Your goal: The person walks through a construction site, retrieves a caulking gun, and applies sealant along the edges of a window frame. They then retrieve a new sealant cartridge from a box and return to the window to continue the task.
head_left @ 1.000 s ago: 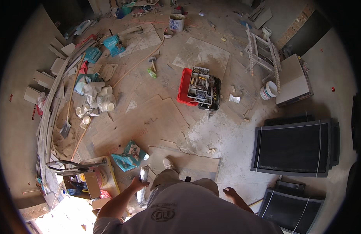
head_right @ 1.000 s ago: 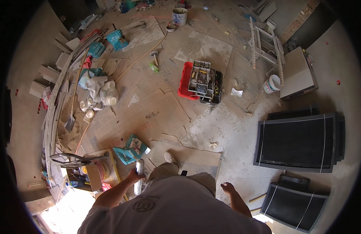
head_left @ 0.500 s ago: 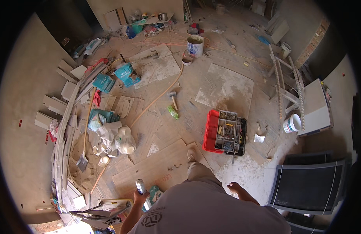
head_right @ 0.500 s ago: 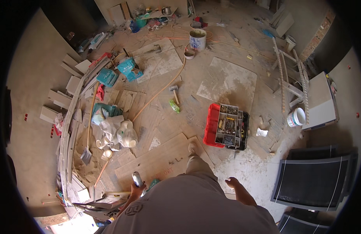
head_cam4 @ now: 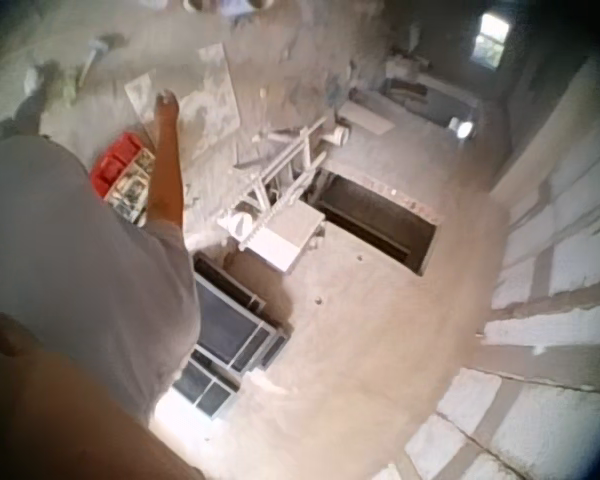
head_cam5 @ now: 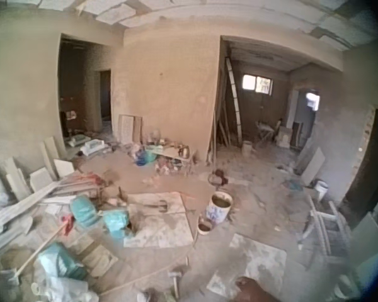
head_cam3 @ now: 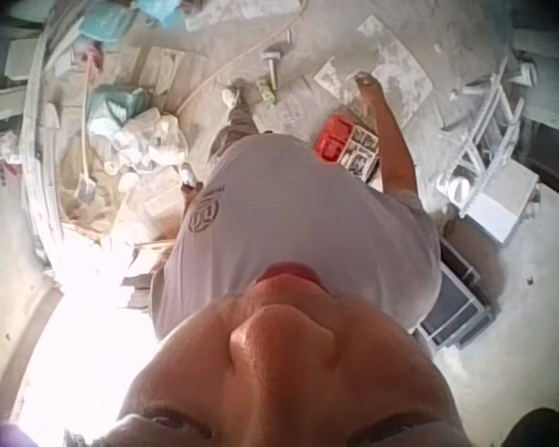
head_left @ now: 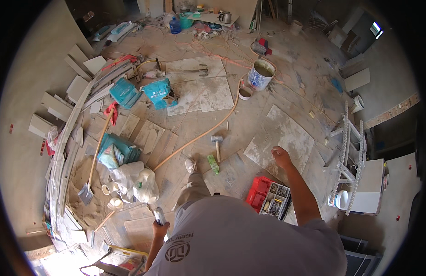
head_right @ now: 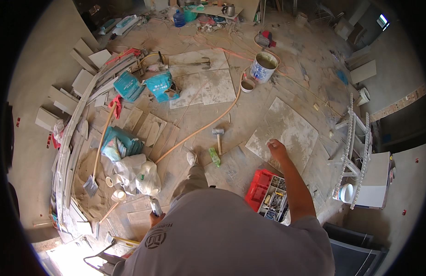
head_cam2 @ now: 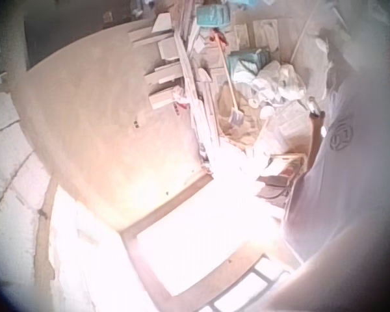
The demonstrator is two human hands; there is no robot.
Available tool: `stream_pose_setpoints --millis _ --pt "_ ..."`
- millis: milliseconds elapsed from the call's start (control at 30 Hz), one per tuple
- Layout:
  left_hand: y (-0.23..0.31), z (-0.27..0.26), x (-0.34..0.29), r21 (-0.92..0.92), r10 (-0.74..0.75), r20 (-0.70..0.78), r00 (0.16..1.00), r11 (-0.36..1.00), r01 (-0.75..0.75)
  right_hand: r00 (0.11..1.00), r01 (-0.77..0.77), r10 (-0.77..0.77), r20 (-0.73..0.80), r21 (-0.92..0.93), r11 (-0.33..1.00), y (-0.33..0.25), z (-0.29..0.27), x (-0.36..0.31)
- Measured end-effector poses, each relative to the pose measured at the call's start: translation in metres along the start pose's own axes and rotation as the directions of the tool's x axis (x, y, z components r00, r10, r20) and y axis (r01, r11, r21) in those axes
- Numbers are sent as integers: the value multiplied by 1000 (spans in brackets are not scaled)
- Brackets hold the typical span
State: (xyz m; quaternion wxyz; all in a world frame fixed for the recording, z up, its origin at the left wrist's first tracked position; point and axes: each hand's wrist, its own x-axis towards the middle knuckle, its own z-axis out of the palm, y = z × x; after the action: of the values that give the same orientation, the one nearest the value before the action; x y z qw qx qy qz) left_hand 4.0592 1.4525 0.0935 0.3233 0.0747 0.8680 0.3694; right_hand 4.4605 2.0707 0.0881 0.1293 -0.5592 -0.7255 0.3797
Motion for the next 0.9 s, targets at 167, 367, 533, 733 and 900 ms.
stream_pose_setpoints --millis 167,367,533,733,900 --pt "142 4 203 13 233 117 965 972 -236 896 -214 313 315 -312 926 -35 61 25" --pt "384 -23 386 152 419 81 904 892 -427 797 11 174 579 -303 953 -64 119 47" --pt "506 -18 500 273 449 32 893 856 -440 665 76 171 727 -293 953 -7 184 153" --pt "597 18 583 333 329 -108 938 901 -278 304 438 239 922 -358 825 -42 155 450" --pt "660 33 640 225 214 -173 961 959 -173 671 716 -304 676 -483 504 -236 58 804"
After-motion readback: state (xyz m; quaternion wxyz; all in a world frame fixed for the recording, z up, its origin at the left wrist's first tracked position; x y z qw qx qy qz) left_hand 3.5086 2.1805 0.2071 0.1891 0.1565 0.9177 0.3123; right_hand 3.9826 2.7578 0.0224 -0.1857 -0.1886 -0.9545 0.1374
